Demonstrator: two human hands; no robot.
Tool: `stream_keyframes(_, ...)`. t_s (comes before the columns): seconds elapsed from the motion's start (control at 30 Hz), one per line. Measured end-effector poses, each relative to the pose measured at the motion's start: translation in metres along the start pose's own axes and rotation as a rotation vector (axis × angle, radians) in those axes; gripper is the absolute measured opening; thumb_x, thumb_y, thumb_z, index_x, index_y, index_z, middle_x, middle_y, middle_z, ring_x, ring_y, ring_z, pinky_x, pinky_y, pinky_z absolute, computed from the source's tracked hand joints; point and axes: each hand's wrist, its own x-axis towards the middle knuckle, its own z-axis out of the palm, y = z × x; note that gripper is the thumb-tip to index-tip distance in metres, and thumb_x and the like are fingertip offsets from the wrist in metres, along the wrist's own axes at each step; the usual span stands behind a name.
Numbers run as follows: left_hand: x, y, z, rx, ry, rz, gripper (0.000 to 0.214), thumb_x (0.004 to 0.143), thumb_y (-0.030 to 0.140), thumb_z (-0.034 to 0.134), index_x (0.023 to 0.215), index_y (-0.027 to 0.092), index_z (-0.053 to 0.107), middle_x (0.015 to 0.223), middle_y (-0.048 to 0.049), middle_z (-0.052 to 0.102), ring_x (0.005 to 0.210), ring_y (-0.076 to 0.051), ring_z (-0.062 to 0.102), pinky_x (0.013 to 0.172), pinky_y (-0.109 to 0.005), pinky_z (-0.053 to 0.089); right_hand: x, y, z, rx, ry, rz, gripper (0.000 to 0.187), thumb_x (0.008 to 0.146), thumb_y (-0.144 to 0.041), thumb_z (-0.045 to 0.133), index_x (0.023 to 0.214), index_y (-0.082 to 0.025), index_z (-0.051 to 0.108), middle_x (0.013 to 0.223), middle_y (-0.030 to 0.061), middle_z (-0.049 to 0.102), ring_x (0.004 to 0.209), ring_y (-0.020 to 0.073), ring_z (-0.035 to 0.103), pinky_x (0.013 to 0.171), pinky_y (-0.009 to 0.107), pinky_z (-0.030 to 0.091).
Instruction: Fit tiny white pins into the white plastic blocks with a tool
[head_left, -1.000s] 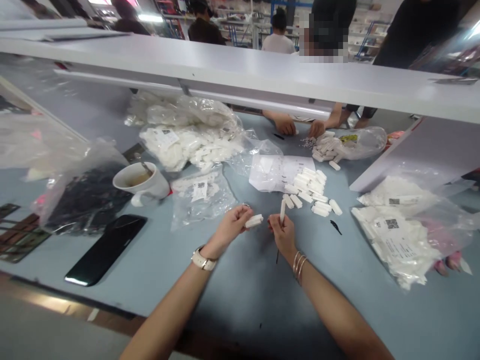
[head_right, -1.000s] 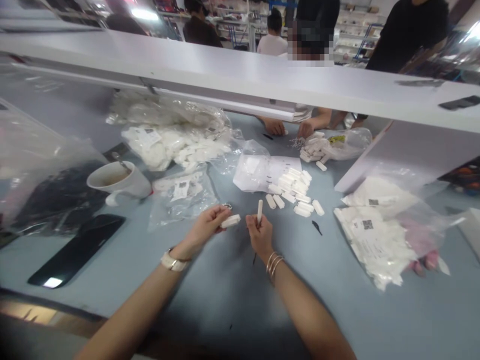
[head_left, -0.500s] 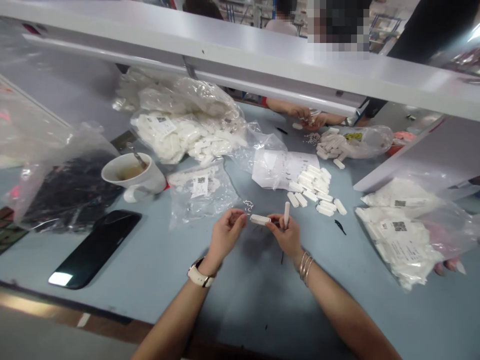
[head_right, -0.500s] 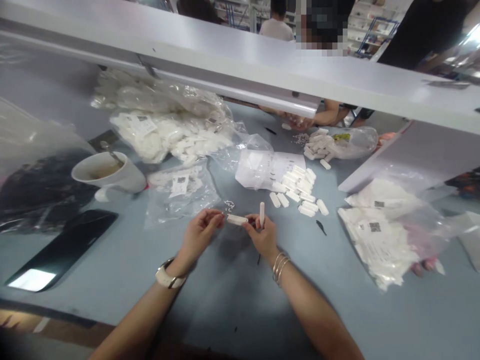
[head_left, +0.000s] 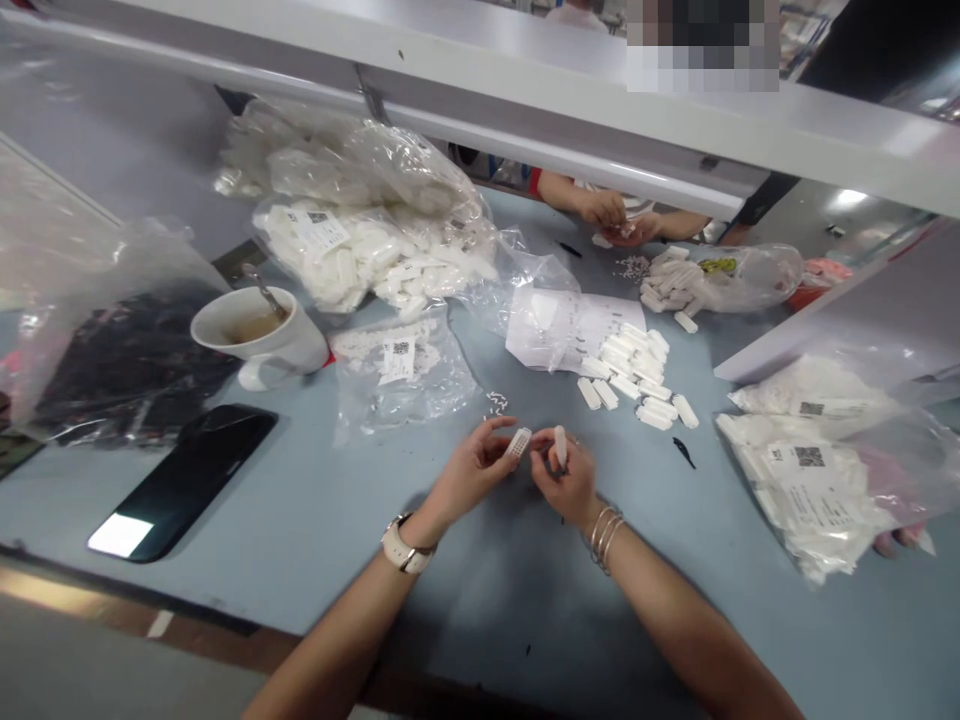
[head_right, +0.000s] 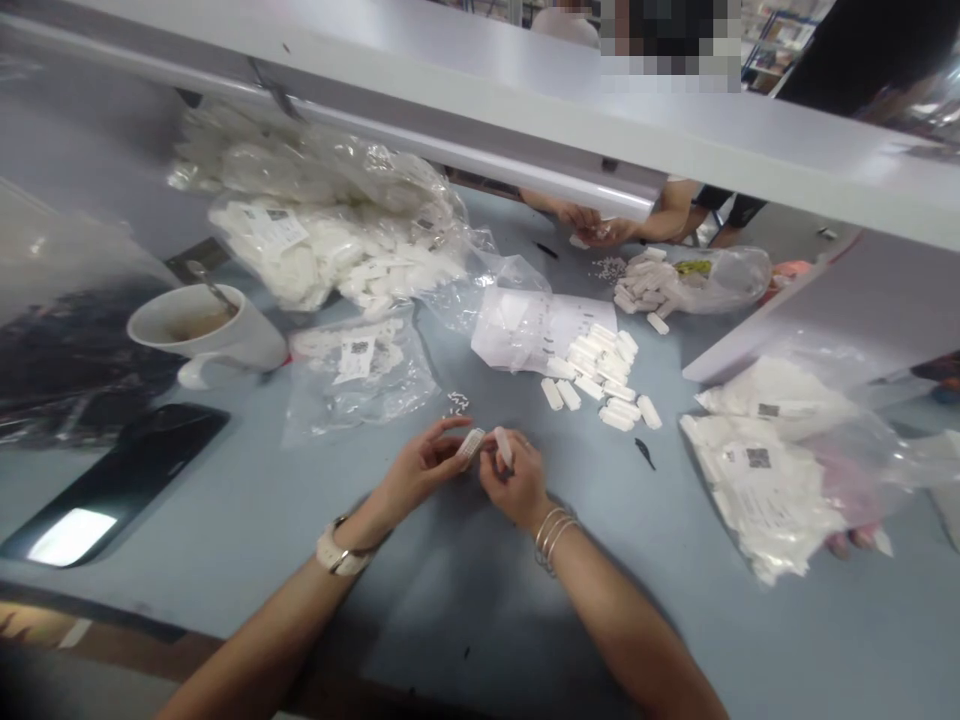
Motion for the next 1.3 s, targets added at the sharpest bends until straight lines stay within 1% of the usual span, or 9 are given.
stream_keyframes(0.13, -0.001, 0.007, -0.012, 0.246, -0.042, 0.021, 0.026, 0.074, 0.038, 0.066, 0.085, 0.015, 0.063, 0.077, -0.0034, 0.067, 0.065, -0.014, 0.060, 0.060, -0.026, 0.046, 0.002, 0.002, -0.001, 0.031, -0.108, 0.024, 0.008, 0.075, -0.020, 0.057, 0.071, -0.023, 0.051, 0.083, 0.0044, 0.067, 0.082, 0.0172, 0.064, 0.073, 0.030, 0.052)
stream_keyframes(0.3, -0.002, 0.014, -0.026, 0.347, -0.078, 0.061, 0.027, 0.080, 0.041, 0.059, 0.087, 0.015, 0.067, 0.078, -0.0045, 0.070, 0.067, -0.015, 0.061, 0.059, -0.025, 0.047, 0.000, 0.007, 0.003, 0.037, -0.210, 0.039, 0.003, 0.077, -0.021, 0.057, 0.077, -0.023, 0.059, 0.079, 0.0019, 0.066, 0.072, 0.0153, 0.062, 0.069, 0.028, 0.050)
stream_keyframes(0.4, 0.003, 0.009, -0.038, 0.552, 0.162, 0.130, 0.030, 0.086, 0.040, 0.050, 0.087, 0.016, 0.068, 0.073, -0.0035, 0.069, 0.062, -0.015, 0.059, 0.057, -0.026, 0.047, 0.000, 0.009, 0.004, -0.052, -0.176, 0.137, 0.009, 0.078, -0.022, 0.059, 0.086, -0.022, 0.063, 0.067, -0.0018, 0.060, 0.061, 0.0137, 0.057, 0.064, 0.025, 0.047)
stream_keyframes(0.5, 0.010, -0.002, -0.046, 0.802, 0.408, 0.317, 0.025, 0.086, 0.031, 0.049, 0.086, 0.017, 0.069, 0.082, -0.0068, 0.070, 0.075, -0.020, 0.062, 0.071, -0.032, 0.050, 0.001, 0.010, 0.005, -0.131, -0.185, 0.212, 0.012, 0.076, -0.022, 0.062, 0.088, -0.020, 0.064, 0.058, -0.0048, 0.051, 0.056, 0.0125, 0.052, 0.059, 0.023, 0.044)
stream_keyframes(0.6, 0.017, -0.013, -0.048, 0.962, 0.393, 0.438, 0.023, 0.087, 0.026, 0.049, 0.088, 0.018, 0.070, 0.088, -0.0089, 0.070, 0.086, -0.023, 0.062, 0.080, -0.036, 0.050, 0.002, 0.010, 0.006, -0.158, -0.209, 0.211, 0.012, 0.076, -0.021, 0.063, 0.088, -0.019, 0.064, 0.058, -0.0050, 0.050, 0.055, 0.0121, 0.051, 0.059, 0.022, 0.043)
stream_keyframes(0.77, 0.023, -0.020, -0.041, 1.120, 0.369, 0.452, 0.022, 0.089, 0.026, 0.049, 0.091, 0.019, 0.071, 0.089, -0.0102, 0.067, 0.085, -0.024, 0.061, 0.078, -0.035, 0.048, 0.001, 0.011, 0.006, -0.155, -0.228, 0.162, 0.007, 0.077, -0.020, 0.061, 0.085, -0.020, 0.061, 0.063, -0.0030, 0.055, 0.057, 0.0126, 0.052, 0.060, 0.023, 0.044)
stream_keyframes(0.93, 0.024, -0.017, -0.036, 1.108, 0.373, 0.454, 0.022, 0.088, 0.021, 0.048, 0.085, 0.020, 0.070, 0.081, -0.0092, 0.065, 0.081, -0.023, 0.058, 0.076, -0.035, 0.046, 0.001, 0.012, 0.006, -0.157, -0.242, 0.163, 0.008, 0.079, -0.020, 0.061, 0.087, -0.020, 0.061, 0.062, -0.0035, 0.054, 0.058, 0.0129, 0.053, 0.060, 0.023, 0.044)
stream_keyframes(1.1, 0.019, -0.007, -0.039, 0.844, 0.353, 0.394, 0.019, 0.085, 0.025, 0.051, 0.080, 0.018, 0.068, 0.082, -0.0080, 0.066, 0.078, -0.021, 0.058, 0.075, -0.033, 0.046, 0.001, 0.011, 0.006, -0.153, -0.238, 0.177, 0.008, 0.077, -0.019, 0.063, 0.084, -0.019, 0.061, 0.063, -0.0034, 0.054, 0.058, 0.0129, 0.053, 0.061, 0.024, 0.043)
stream_keyframes(1.3, 0.007, 0.011, -0.038, 0.522, 0.123, 0.246, 0.018, 0.080, 0.032, 0.058, 0.074, 0.017, 0.068, 0.071, -0.0039, 0.064, 0.061, -0.014, 0.054, 0.056, -0.025, 0.041, 0.002, 0.010, 0.006, -0.142, -0.251, 0.190, 0.008, 0.076, -0.016, 0.062, 0.084, -0.019, 0.061, 0.060, -0.0051, 0.049, 0.057, 0.0121, 0.051, 0.060, 0.023, 0.041)
